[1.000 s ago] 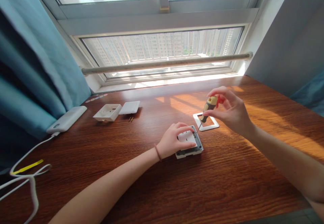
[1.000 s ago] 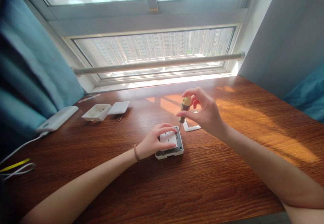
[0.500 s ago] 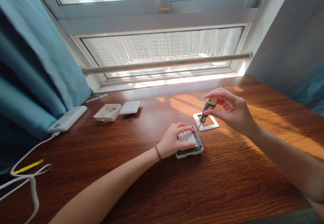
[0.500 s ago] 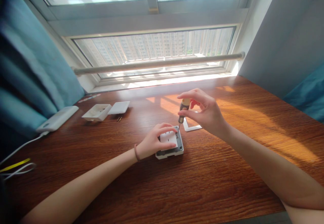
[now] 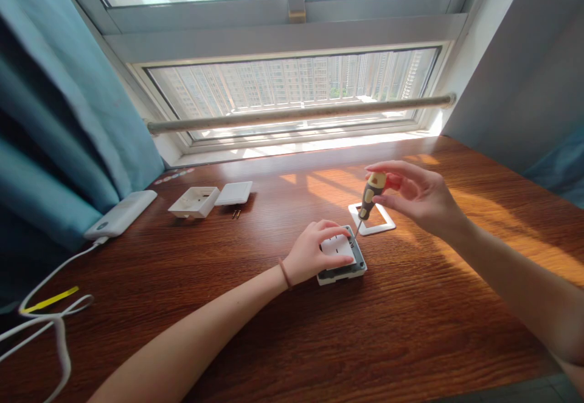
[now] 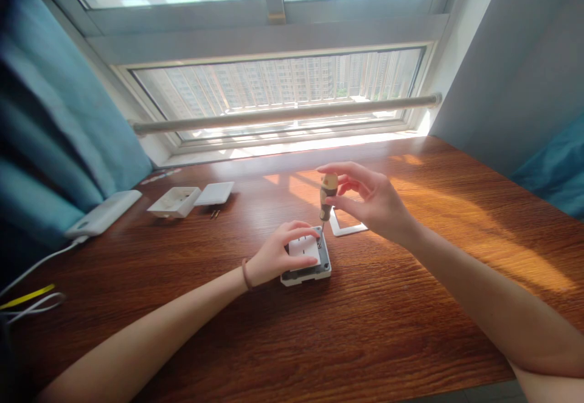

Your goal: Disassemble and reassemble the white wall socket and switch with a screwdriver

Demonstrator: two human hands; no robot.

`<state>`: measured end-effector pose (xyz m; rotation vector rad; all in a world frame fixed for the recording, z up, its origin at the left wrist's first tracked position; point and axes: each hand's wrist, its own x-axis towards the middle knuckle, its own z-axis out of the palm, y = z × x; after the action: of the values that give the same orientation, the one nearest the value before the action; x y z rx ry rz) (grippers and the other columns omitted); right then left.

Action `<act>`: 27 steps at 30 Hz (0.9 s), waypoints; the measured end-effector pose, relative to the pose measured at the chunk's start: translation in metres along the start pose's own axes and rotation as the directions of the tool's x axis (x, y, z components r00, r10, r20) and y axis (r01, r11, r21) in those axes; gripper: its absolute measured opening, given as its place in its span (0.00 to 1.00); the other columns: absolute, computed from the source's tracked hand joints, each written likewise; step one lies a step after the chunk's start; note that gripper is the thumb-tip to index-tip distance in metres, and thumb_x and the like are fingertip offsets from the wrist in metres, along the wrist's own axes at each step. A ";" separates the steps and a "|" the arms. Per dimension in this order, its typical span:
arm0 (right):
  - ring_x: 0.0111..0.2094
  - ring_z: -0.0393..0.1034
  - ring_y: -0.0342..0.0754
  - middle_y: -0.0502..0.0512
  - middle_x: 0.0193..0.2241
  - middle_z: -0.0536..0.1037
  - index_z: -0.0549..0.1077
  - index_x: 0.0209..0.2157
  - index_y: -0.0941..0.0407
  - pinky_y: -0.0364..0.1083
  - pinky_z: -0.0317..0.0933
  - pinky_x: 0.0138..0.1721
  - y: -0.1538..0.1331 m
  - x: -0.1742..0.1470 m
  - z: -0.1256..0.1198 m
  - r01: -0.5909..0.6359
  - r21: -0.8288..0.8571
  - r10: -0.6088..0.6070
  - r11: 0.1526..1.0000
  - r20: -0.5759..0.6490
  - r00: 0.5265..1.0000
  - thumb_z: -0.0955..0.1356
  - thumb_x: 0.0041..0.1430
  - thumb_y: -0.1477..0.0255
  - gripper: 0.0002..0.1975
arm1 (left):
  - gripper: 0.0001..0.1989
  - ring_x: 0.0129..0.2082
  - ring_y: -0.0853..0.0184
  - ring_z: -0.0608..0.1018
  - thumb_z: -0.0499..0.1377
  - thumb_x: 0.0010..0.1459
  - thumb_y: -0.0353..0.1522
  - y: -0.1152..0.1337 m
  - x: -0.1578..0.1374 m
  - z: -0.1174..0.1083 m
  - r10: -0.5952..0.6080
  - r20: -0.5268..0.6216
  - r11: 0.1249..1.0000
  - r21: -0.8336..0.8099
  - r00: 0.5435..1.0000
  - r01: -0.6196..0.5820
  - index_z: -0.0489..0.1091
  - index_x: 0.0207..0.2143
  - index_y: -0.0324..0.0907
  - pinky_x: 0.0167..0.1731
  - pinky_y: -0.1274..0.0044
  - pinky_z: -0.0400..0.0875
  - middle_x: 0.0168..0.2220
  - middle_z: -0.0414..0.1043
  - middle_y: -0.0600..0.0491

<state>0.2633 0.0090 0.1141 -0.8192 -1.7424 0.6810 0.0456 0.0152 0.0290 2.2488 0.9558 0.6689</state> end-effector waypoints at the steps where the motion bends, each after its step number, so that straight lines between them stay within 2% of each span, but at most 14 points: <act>1: 0.41 0.69 0.49 0.52 0.38 0.74 0.69 0.46 0.50 0.52 0.65 0.44 -0.002 0.000 -0.001 -0.008 0.042 0.006 0.999 0.041 0.999 0.69 0.51 0.76 0.19 | 0.22 0.46 0.62 0.69 0.63 0.46 0.44 0.000 0.000 0.000 0.000 0.001 1.000 -0.001 1.000 0.000 0.70 0.45 0.48 0.49 0.71 0.62 0.46 0.68 0.52; 3: 0.44 0.69 0.50 0.53 0.40 0.74 0.66 0.49 0.51 0.53 0.64 0.46 -0.005 0.000 -0.002 -0.021 0.087 0.014 0.996 0.080 0.997 0.68 0.53 0.76 0.20 | 0.22 0.46 0.62 0.69 0.63 0.46 0.44 0.000 0.000 0.000 0.004 0.000 1.000 -0.003 1.000 -0.004 0.70 0.45 0.48 0.49 0.71 0.62 0.46 0.68 0.52; 5: 0.44 0.69 0.50 0.54 0.39 0.75 0.67 0.46 0.52 0.53 0.63 0.46 -0.006 0.000 0.000 -0.029 0.071 0.024 0.997 0.061 0.998 0.69 0.52 0.76 0.19 | 0.22 0.46 0.62 0.69 0.63 0.46 0.44 0.000 0.000 0.001 0.008 -0.003 1.000 -0.004 1.000 -0.008 0.70 0.45 0.48 0.49 0.71 0.62 0.46 0.68 0.52; 11: 0.36 0.69 0.48 0.51 0.34 0.74 0.71 0.38 0.53 0.50 0.65 0.41 0.001 -0.001 0.003 -0.035 -0.148 0.014 0.988 -0.136 0.991 0.74 0.42 0.73 0.18 | 0.23 0.46 0.62 0.69 0.63 0.46 0.44 -0.001 0.000 0.000 0.008 -0.005 1.000 -0.003 1.000 -0.008 0.70 0.45 0.49 0.49 0.71 0.62 0.46 0.68 0.52; 13: 0.38 0.69 0.49 0.51 0.35 0.74 0.70 0.41 0.52 0.50 0.65 0.41 0.000 -0.001 0.001 -0.037 -0.125 0.024 0.991 -0.105 0.994 0.73 0.44 0.73 0.19 | 0.22 0.46 0.62 0.69 0.63 0.46 0.44 -0.001 0.000 0.000 0.009 -0.006 1.000 -0.005 1.000 -0.009 0.70 0.45 0.49 0.50 0.71 0.61 0.46 0.68 0.52; 16: 0.44 0.68 0.49 0.54 0.40 0.74 0.65 0.48 0.51 0.51 0.63 0.45 -0.005 -0.001 0.000 -0.047 0.038 0.046 0.998 0.027 0.999 0.69 0.52 0.75 0.21 | 0.22 0.46 0.62 0.69 0.63 0.46 0.44 -0.001 0.001 0.001 0.008 -0.004 1.000 -0.008 1.000 -0.008 0.70 0.45 0.48 0.50 0.71 0.61 0.46 0.68 0.52; 19: 0.44 0.68 0.50 0.56 0.44 0.72 0.65 0.47 0.52 0.51 0.63 0.45 -0.006 -0.001 0.001 -0.053 0.091 0.047 0.994 0.062 0.997 0.68 0.53 0.75 0.18 | 0.22 0.46 0.62 0.69 0.63 0.46 0.44 -0.001 0.001 0.001 0.006 -0.008 1.000 -0.007 1.000 -0.006 0.70 0.45 0.49 0.50 0.71 0.61 0.46 0.68 0.51; 21: 0.42 0.68 0.49 0.55 0.42 0.71 0.66 0.45 0.52 0.51 0.64 0.45 -0.003 -0.002 0.003 -0.034 0.034 0.034 0.999 0.017 0.999 0.71 0.49 0.74 0.19 | 0.23 0.46 0.62 0.69 0.63 0.46 0.45 -0.001 0.000 0.001 0.009 -0.009 1.000 -0.007 1.000 -0.010 0.70 0.45 0.49 0.50 0.71 0.61 0.46 0.68 0.52; 25: 0.35 0.67 0.48 0.49 0.33 0.70 0.68 0.37 0.51 0.50 0.64 0.41 0.006 -0.003 0.005 -0.009 -0.176 -0.021 0.984 -0.168 0.986 0.75 0.40 0.74 0.20 | 0.23 0.46 0.61 0.69 0.63 0.46 0.44 -0.001 0.001 0.001 0.007 -0.005 1.000 -0.006 1.000 -0.007 0.70 0.45 0.49 0.50 0.71 0.61 0.47 0.68 0.51; 27: 0.34 0.68 0.48 0.49 0.31 0.70 0.68 0.37 0.51 0.50 0.65 0.40 0.006 -0.003 0.005 -0.022 -0.150 -0.007 0.988 -0.185 0.983 0.74 0.41 0.75 0.19 | 0.23 0.46 0.61 0.69 0.63 0.46 0.44 -0.001 0.001 0.001 0.004 -0.002 1.000 -0.008 1.000 -0.004 0.70 0.45 0.49 0.50 0.71 0.61 0.46 0.68 0.51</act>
<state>0.2607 0.0099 0.1066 -0.9634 -1.6365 0.4649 0.0463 0.0162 0.0278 2.2443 0.9480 0.6756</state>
